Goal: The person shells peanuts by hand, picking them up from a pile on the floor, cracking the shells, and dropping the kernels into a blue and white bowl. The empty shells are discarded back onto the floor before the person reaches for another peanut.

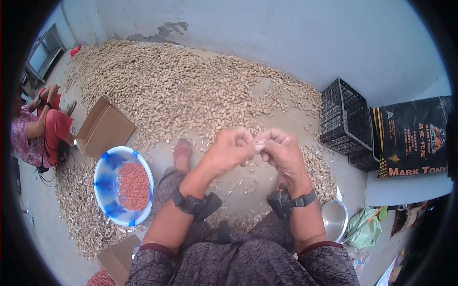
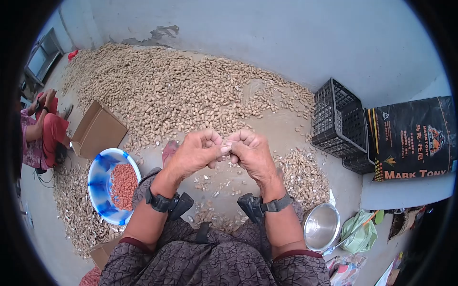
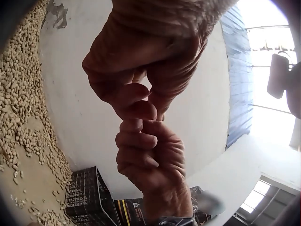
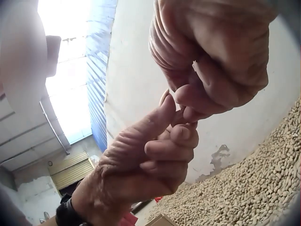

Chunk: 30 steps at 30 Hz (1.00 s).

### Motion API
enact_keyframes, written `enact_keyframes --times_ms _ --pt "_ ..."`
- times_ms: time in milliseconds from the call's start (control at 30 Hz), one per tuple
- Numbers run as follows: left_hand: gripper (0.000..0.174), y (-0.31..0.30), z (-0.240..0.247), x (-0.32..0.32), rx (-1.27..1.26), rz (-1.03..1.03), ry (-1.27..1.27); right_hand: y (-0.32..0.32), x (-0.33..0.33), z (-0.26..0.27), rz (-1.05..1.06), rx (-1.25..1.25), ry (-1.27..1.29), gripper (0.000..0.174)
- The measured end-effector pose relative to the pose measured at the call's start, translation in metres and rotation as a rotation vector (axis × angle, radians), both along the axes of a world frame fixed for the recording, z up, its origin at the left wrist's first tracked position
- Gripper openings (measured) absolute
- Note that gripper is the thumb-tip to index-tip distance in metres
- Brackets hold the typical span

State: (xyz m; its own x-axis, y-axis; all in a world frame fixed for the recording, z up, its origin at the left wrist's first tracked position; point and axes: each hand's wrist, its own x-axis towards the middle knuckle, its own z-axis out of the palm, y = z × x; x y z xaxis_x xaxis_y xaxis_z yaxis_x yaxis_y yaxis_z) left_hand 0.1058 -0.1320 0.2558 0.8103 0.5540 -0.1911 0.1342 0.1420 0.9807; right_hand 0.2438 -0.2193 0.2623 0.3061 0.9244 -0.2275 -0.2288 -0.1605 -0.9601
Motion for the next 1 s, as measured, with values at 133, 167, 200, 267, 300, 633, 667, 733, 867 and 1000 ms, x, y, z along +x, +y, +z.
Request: enact_keyframes --times_ms 133,167,200,267,300,633,667,733,867,1000 --pt "0.015 -0.002 -0.006 0.005 -0.068 0.02 -0.064 -0.005 -0.001 -0.005 -0.024 0.061 -0.027 0.007" --pt "0.014 -0.002 -0.007 0.006 -0.116 0.026 -0.134 -0.006 -0.001 -0.005 -0.043 0.087 -0.021 0.008" --pt "0.014 -0.003 -0.008 0.007 -0.115 0.02 -0.131 -0.007 -0.001 -0.006 -0.048 0.088 -0.019 0.008" --pt "0.012 -0.004 -0.009 0.008 -0.174 0.022 -0.155 -0.008 -0.001 -0.006 -0.053 0.111 -0.073 0.008" --pt "0.012 -0.004 -0.009 0.008 -0.173 0.019 -0.151 -0.009 -0.001 -0.006 -0.057 0.111 -0.069 0.008" --pt "0.014 -0.009 -0.011 0.016 -0.441 -0.015 -0.313 -0.016 0.002 0.004 -0.154 0.103 0.012 0.009" --pt "0.014 -0.01 -0.011 0.018 -0.487 -0.011 -0.368 -0.016 0.002 0.005 -0.169 0.114 0.058 0.009" --pt "0.014 -0.012 -0.015 0.021 -0.532 -0.01 -0.399 -0.016 0.003 0.003 -0.183 0.131 0.059 0.009" --pt "0.014 -0.017 -0.02 0.027 -0.647 0.043 -0.451 -0.017 0.005 0.004 -0.192 0.145 0.057 0.009" --pt "0.013 -0.018 -0.022 0.03 -0.669 0.075 -0.437 -0.019 0.0 0.002 -0.211 0.163 -0.008 0.009"
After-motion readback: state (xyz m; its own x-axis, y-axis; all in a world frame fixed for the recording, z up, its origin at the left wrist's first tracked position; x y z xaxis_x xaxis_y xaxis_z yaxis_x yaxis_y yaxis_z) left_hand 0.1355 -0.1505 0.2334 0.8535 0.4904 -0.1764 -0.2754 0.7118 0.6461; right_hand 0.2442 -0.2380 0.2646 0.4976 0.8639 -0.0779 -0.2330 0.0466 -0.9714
